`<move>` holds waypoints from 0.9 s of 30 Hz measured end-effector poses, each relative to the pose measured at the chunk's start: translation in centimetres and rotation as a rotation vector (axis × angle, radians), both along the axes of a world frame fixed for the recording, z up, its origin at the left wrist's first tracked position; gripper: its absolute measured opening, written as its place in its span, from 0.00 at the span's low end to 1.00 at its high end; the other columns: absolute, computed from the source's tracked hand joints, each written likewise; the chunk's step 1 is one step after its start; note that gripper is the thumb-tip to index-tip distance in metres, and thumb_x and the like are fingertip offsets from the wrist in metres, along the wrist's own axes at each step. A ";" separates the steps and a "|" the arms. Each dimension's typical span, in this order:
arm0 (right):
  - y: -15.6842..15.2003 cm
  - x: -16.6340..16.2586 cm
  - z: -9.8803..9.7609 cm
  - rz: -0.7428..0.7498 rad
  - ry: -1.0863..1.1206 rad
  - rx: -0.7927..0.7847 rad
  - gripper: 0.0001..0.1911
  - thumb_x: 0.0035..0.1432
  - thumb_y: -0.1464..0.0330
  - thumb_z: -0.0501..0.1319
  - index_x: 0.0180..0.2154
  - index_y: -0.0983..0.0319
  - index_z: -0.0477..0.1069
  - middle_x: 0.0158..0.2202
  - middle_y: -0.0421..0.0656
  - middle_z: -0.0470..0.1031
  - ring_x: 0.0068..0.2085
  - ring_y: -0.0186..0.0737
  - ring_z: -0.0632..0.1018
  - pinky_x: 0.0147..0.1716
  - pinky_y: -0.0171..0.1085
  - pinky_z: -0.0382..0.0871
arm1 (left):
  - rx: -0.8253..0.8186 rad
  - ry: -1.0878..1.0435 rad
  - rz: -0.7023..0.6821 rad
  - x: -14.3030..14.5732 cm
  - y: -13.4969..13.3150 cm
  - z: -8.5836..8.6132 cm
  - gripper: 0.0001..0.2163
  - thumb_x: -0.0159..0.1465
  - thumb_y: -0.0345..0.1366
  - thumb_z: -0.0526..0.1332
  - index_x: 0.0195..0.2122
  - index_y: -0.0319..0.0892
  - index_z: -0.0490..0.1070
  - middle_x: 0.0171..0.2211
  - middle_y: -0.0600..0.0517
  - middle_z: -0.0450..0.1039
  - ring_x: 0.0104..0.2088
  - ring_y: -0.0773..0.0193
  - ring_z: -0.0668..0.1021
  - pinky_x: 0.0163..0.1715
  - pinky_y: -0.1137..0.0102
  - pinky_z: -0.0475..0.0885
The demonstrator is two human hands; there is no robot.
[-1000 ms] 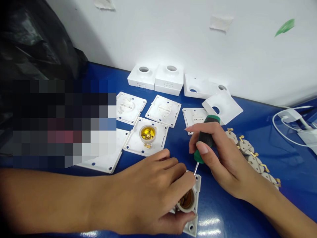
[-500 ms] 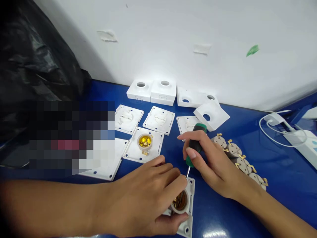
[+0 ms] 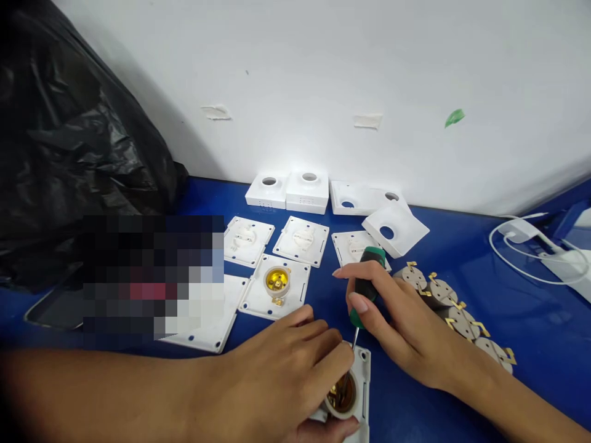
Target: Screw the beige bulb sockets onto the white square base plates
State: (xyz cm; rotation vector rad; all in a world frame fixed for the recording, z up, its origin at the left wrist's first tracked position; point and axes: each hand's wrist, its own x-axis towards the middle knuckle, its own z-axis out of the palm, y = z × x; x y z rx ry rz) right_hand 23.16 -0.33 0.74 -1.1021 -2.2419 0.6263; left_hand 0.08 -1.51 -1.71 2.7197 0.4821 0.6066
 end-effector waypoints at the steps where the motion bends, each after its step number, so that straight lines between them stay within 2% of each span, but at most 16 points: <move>1: 0.0 0.0 0.0 0.002 -0.004 0.001 0.13 0.79 0.60 0.49 0.60 0.50 0.63 0.35 0.36 0.76 0.33 0.34 0.79 0.36 0.34 0.74 | -0.002 0.006 0.001 0.0 0.0 0.0 0.17 0.72 0.50 0.66 0.41 0.41 0.67 0.32 0.54 0.75 0.32 0.61 0.78 0.42 0.63 0.67; 15: -0.4 0.3 0.0 -0.071 -0.080 -0.054 0.16 0.80 0.57 0.48 0.62 0.48 0.63 0.35 0.38 0.76 0.33 0.38 0.78 0.37 0.39 0.72 | -0.025 0.043 0.016 0.0 0.0 0.2 0.17 0.71 0.50 0.66 0.40 0.43 0.66 0.33 0.54 0.75 0.33 0.60 0.78 0.45 0.63 0.68; 27: -0.2 0.1 0.1 -0.032 -0.074 -0.027 0.15 0.80 0.58 0.47 0.62 0.48 0.61 0.34 0.36 0.77 0.33 0.36 0.78 0.38 0.37 0.71 | 0.024 0.030 0.006 -0.1 0.0 0.0 0.16 0.72 0.50 0.65 0.40 0.42 0.66 0.33 0.54 0.74 0.33 0.60 0.77 0.45 0.63 0.68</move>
